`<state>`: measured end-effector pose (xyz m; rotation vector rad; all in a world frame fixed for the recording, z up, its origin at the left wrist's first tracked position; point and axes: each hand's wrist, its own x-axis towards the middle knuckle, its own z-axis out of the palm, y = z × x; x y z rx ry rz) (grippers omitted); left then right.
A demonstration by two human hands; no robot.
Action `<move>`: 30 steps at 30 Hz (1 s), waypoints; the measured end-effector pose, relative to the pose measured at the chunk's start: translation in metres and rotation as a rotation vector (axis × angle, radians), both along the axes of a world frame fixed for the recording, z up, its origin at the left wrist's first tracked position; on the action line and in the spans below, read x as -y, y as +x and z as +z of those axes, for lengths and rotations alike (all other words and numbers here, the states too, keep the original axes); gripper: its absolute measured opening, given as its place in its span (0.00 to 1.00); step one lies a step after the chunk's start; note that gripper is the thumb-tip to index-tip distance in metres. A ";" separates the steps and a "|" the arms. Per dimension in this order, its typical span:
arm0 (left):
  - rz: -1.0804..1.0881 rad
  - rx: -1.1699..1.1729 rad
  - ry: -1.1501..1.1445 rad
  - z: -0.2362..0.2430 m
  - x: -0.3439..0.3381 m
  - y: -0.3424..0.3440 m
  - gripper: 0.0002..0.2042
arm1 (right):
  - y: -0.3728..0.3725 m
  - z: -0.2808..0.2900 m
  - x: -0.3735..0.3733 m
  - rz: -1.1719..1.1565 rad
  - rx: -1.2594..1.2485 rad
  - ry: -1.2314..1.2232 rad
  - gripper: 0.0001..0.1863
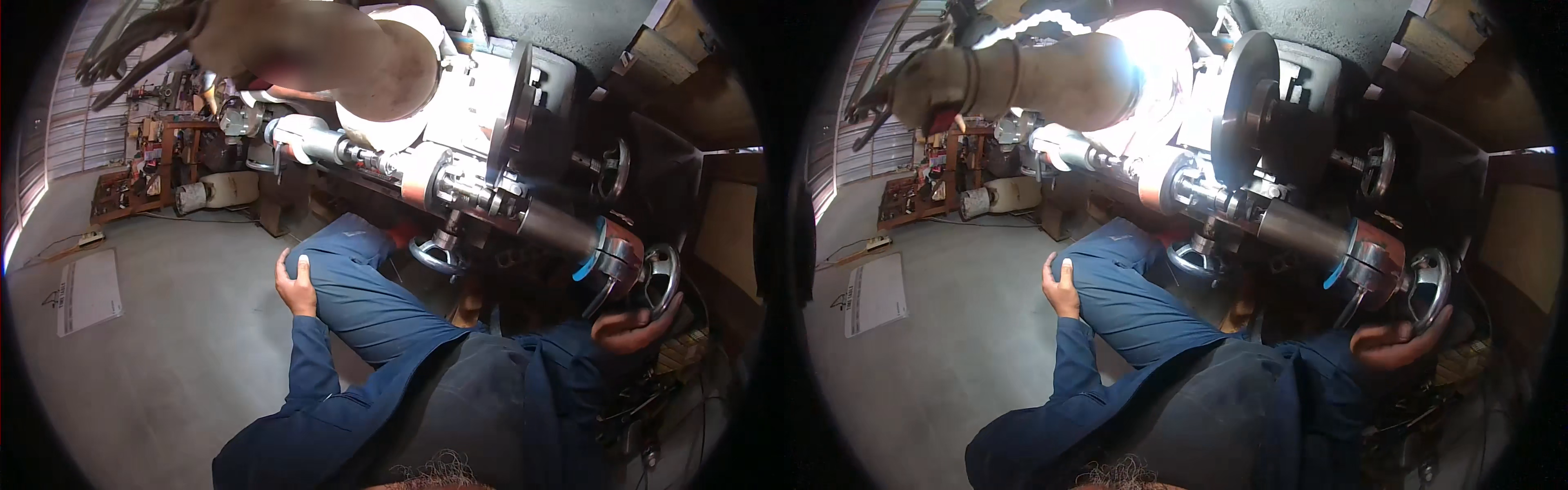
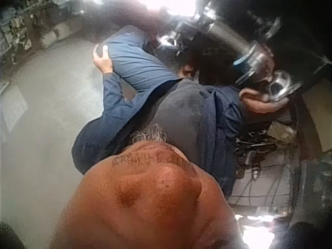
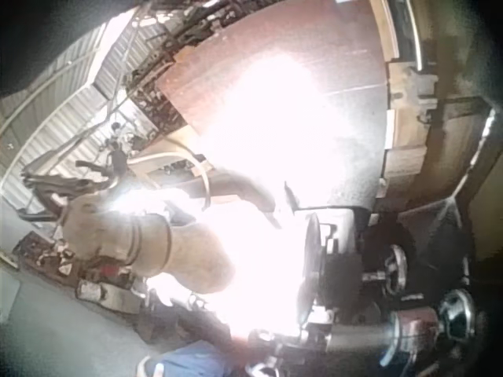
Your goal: The person operates a lathe machine by turning manual handwheels to feed a cutting tool into a rotating metal camshaft, while also periodically wiping parts of the machine with their hands and adjusting small components.
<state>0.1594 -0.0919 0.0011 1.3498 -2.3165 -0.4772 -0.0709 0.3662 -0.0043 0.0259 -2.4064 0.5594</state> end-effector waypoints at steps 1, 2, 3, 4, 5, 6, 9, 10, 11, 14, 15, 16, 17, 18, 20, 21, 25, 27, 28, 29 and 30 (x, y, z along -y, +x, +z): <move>-0.005 -0.010 -0.003 -0.001 -0.001 0.000 0.22 | -0.003 0.001 -0.003 0.026 0.000 -0.011 0.25; -0.009 -0.020 -0.005 -0.001 -0.001 -0.001 0.21 | -0.003 0.003 -0.004 0.051 0.020 -0.072 0.25; -0.011 -0.016 -0.010 -0.001 -0.001 -0.002 0.21 | -0.004 0.005 -0.004 0.049 0.024 -0.076 0.25; -0.011 -0.011 -0.012 -0.001 -0.001 -0.003 0.21 | -0.005 0.008 -0.003 0.048 0.036 -0.063 0.25; -0.010 -0.007 -0.015 0.000 -0.001 -0.003 0.22 | -0.006 0.010 -0.003 0.048 0.048 -0.049 0.25; -0.016 -0.004 -0.011 -0.001 -0.002 -0.007 0.22 | -0.007 0.013 -0.004 0.042 0.051 -0.045 0.25; -0.026 0.008 -0.024 -0.001 -0.002 -0.011 0.22 | -0.010 0.018 -0.002 0.039 0.089 -0.070 0.25; -0.032 0.014 -0.031 -0.001 -0.002 -0.012 0.22 | -0.011 0.020 -0.002 0.052 0.094 -0.074 0.25; -0.038 0.020 -0.039 -0.001 -0.002 -0.013 0.22 | -0.012 0.022 -0.002 0.065 0.100 -0.078 0.25; -0.019 0.014 -0.017 0.000 -0.003 -0.016 0.21 | -0.017 0.022 -0.003 0.103 0.084 -0.089 0.25; -0.018 0.018 -0.017 0.000 -0.004 -0.017 0.21 | -0.018 0.025 -0.002 0.104 0.088 -0.089 0.25; -0.026 0.034 -0.035 0.001 -0.006 -0.019 0.21 | -0.018 0.028 -0.001 0.106 0.126 -0.126 0.25; -0.034 0.050 -0.053 0.002 -0.006 -0.020 0.21 | -0.018 0.030 0.000 0.108 0.164 -0.162 0.25; -0.036 0.054 -0.054 0.002 -0.005 -0.021 0.21 | -0.018 0.030 -0.001 0.106 0.167 -0.164 0.25; -0.034 0.043 -0.040 0.000 -0.004 -0.019 0.21 | -0.020 0.031 -0.002 0.140 0.177 -0.181 0.24; -0.035 0.044 -0.040 0.000 -0.004 -0.020 0.21 | -0.020 0.031 -0.004 0.139 0.179 -0.180 0.24; -0.035 0.047 -0.034 0.000 -0.004 -0.021 0.21 | -0.023 0.035 -0.007 0.153 0.231 -0.165 0.23; -0.042 0.049 -0.039 0.001 -0.006 -0.025 0.21 | -0.025 0.038 -0.009 0.156 0.253 -0.176 0.22; -0.040 0.050 -0.043 0.003 -0.008 -0.026 0.21 | -0.027 0.038 -0.010 0.176 0.267 -0.182 0.22; -0.038 0.051 -0.048 0.003 -0.009 -0.027 0.21 | -0.028 0.039 -0.011 0.196 0.281 -0.188 0.21; -0.036 0.053 -0.047 0.003 -0.008 -0.027 0.21 | -0.030 0.041 -0.013 0.197 0.282 -0.187 0.21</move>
